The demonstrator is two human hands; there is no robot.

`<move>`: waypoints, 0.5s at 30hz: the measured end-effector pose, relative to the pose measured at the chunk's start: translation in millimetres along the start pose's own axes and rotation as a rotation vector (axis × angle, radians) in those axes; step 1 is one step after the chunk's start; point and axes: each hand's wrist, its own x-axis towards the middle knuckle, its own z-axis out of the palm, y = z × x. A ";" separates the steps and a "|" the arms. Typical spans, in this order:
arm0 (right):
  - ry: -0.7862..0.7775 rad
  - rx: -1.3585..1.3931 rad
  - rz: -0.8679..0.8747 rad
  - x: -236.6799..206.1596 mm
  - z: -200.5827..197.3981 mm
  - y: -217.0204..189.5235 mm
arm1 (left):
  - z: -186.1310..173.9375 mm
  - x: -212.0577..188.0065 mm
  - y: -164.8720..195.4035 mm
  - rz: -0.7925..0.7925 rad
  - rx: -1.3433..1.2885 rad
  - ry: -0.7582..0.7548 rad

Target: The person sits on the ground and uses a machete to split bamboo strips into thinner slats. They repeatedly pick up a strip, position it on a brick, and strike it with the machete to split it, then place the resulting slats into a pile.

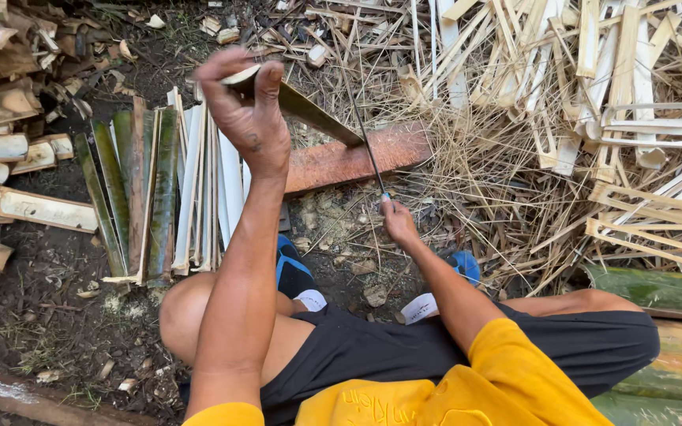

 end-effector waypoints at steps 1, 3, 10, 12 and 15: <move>0.003 -0.070 -0.032 0.1 -6.4 7.2 | -6.9 -7.2 -10.3 -0.024 -0.085 0.003; -0.076 -0.091 0.016 -6.0 -13.3 19.5 | -10.7 -26.4 -42.9 -0.225 -0.097 -0.039; -0.114 -0.330 0.004 -50.1 -10.3 75.4 | -45.8 -98.1 -111.4 -0.628 0.537 -0.335; -0.010 -0.481 -0.085 -56.6 -17.1 85.4 | -46.1 -88.6 -110.6 -0.584 0.562 -0.218; 0.042 -0.473 -0.038 -63.3 -35.3 87.6 | -43.2 -61.9 -98.6 -0.790 0.489 0.066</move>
